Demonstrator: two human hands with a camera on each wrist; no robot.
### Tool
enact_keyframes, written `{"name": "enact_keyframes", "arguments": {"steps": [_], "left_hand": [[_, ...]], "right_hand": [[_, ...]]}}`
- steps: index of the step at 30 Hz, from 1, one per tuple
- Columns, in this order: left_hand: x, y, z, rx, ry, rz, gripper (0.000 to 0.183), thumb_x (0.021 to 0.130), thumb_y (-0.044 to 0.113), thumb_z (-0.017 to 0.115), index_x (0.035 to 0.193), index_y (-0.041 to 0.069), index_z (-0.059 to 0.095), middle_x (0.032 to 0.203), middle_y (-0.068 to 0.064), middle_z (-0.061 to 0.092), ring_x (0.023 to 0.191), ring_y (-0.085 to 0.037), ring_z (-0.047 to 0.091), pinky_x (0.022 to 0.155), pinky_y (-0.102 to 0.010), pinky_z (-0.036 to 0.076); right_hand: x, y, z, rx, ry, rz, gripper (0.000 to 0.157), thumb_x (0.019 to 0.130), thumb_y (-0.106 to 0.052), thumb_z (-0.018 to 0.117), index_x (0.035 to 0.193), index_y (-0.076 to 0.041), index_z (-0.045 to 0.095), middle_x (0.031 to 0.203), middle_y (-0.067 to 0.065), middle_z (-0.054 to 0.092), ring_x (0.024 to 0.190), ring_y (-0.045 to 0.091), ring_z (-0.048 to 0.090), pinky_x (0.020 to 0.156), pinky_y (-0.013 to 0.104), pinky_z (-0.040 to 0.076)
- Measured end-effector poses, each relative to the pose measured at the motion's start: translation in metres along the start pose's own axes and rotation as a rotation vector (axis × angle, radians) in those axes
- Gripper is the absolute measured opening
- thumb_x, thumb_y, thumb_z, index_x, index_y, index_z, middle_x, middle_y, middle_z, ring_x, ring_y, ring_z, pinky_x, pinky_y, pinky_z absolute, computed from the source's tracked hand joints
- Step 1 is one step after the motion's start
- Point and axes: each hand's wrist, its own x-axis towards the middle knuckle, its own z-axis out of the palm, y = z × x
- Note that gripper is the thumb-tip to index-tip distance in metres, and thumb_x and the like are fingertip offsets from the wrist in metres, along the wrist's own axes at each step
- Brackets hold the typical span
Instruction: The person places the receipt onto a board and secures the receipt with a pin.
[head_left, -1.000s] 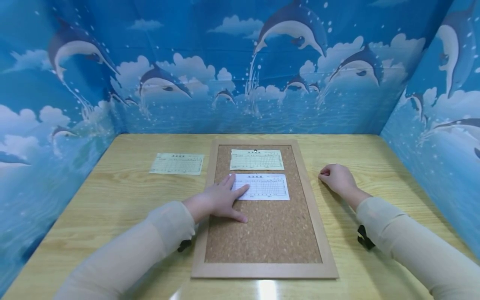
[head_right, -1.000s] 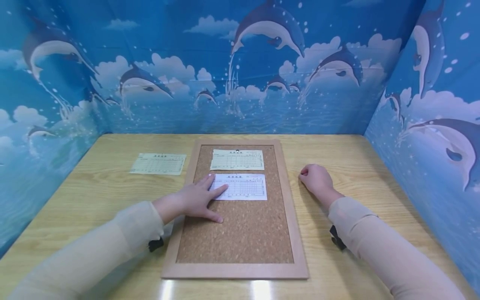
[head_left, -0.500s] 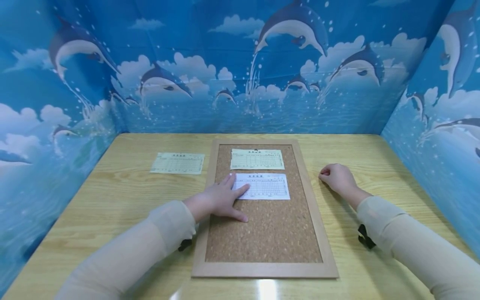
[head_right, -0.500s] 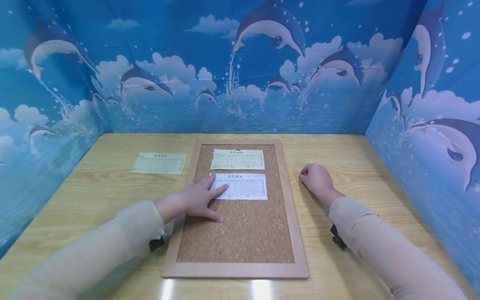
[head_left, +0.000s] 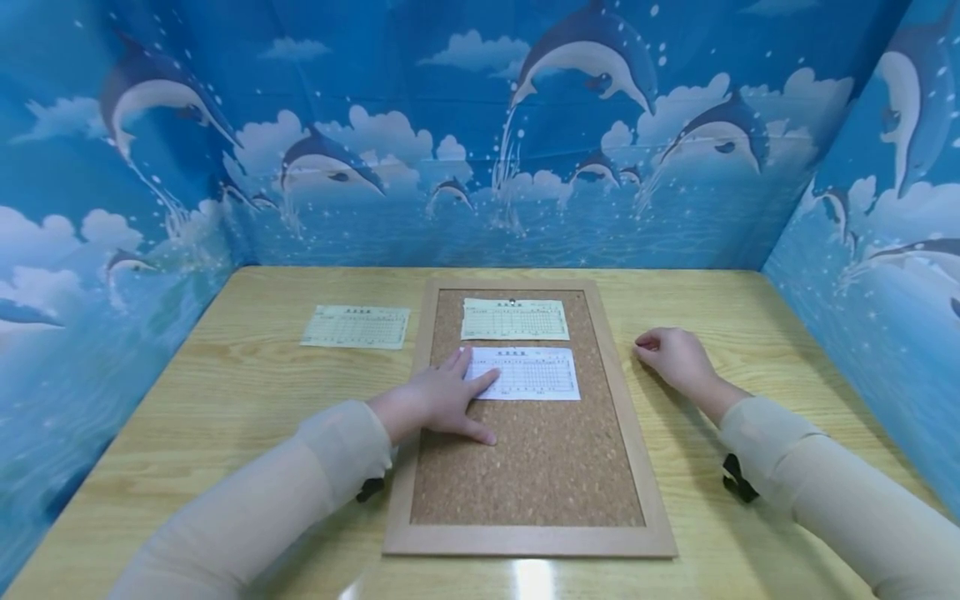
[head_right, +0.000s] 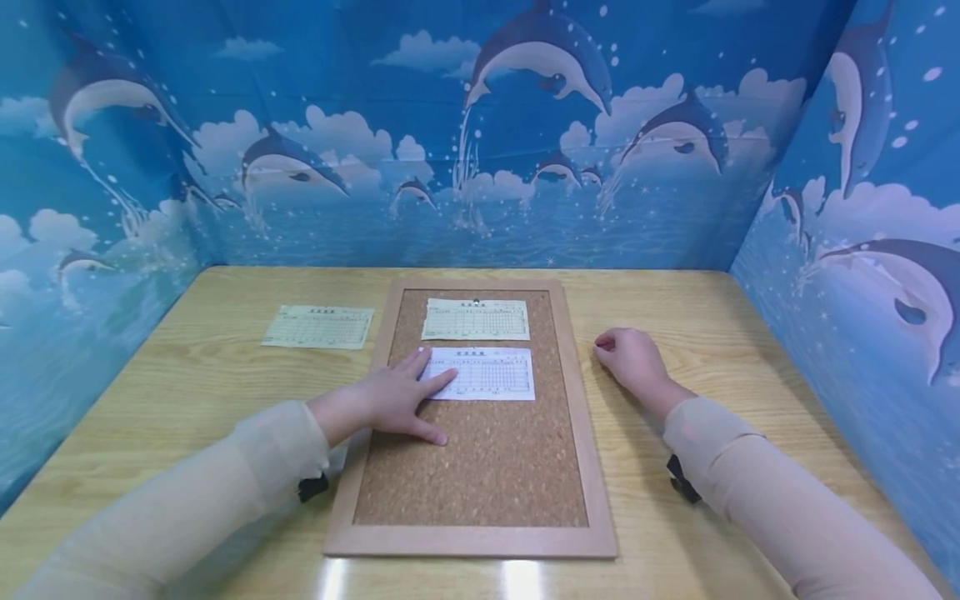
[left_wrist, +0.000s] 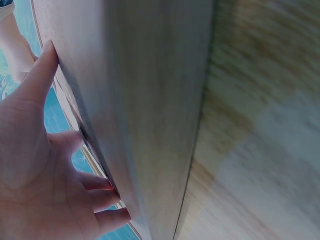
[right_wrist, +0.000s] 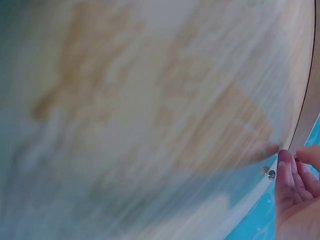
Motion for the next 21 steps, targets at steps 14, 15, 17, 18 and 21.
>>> {"name": "enact_keyframes", "arguments": {"steps": [14, 15, 17, 18, 21], "left_hand": [[0.0005, -0.0004, 0.0007, 0.004, 0.0, 0.007, 0.102, 0.068, 0.078, 0.053, 0.15, 0.033, 0.013, 0.154, -0.018, -0.009, 0.14, -0.033, -0.005, 0.11, -0.049, 0.015], [0.0003, -0.0004, 0.0007, 0.005, -0.001, 0.007, 0.102, 0.068, 0.078, 0.053, 0.15, 0.033, 0.013, 0.154, -0.018, -0.009, 0.14, -0.033, -0.005, 0.11, -0.049, 0.016], [0.0, -0.0005, 0.0007, 0.004, 0.0, 0.007, 0.102, 0.068, 0.078, 0.053, 0.15, 0.033, 0.013, 0.154, -0.018, -0.009, 0.14, -0.033, -0.005, 0.11, -0.05, 0.016], [-0.0002, -0.0005, 0.0006, 0.005, 0.001, 0.008, 0.102, 0.068, 0.078, 0.053, 0.15, 0.032, 0.013, 0.154, -0.018, -0.009, 0.14, -0.033, -0.005, 0.11, -0.05, 0.016], [-0.0004, -0.0004, 0.0005, 0.006, 0.005, 0.01, 0.102, 0.068, 0.078, 0.054, 0.15, 0.032, 0.013, 0.154, -0.018, -0.009, 0.14, -0.033, -0.005, 0.11, -0.049, 0.016]], "right_hand": [[-0.0006, -0.0057, 0.0009, 0.067, 0.002, -0.062, 0.02, 0.09, -0.009, 0.06, 0.103, 0.005, 0.065, 0.092, 0.017, 0.067, 0.086, 0.031, 0.062, 0.076, 0.045, 0.05], [-0.0006, -0.006, 0.0008, 0.074, -0.001, -0.063, 0.02, 0.09, -0.009, 0.06, 0.103, 0.005, 0.065, 0.092, 0.017, 0.067, 0.086, 0.031, 0.062, 0.077, 0.045, 0.05], [-0.0003, -0.006, 0.0009, 0.088, -0.004, -0.062, 0.02, 0.09, -0.009, 0.06, 0.103, 0.005, 0.065, 0.092, 0.016, 0.067, 0.086, 0.031, 0.062, 0.077, 0.045, 0.05], [-0.0002, -0.006, 0.0009, 0.094, -0.003, -0.062, 0.02, 0.09, -0.009, 0.06, 0.103, 0.005, 0.065, 0.092, 0.016, 0.067, 0.086, 0.03, 0.062, 0.077, 0.045, 0.05], [0.0003, -0.0068, 0.0007, 0.12, -0.005, -0.059, 0.02, 0.09, -0.008, 0.06, 0.104, 0.005, 0.065, 0.092, 0.016, 0.066, 0.087, 0.029, 0.061, 0.077, 0.043, 0.05]]}}
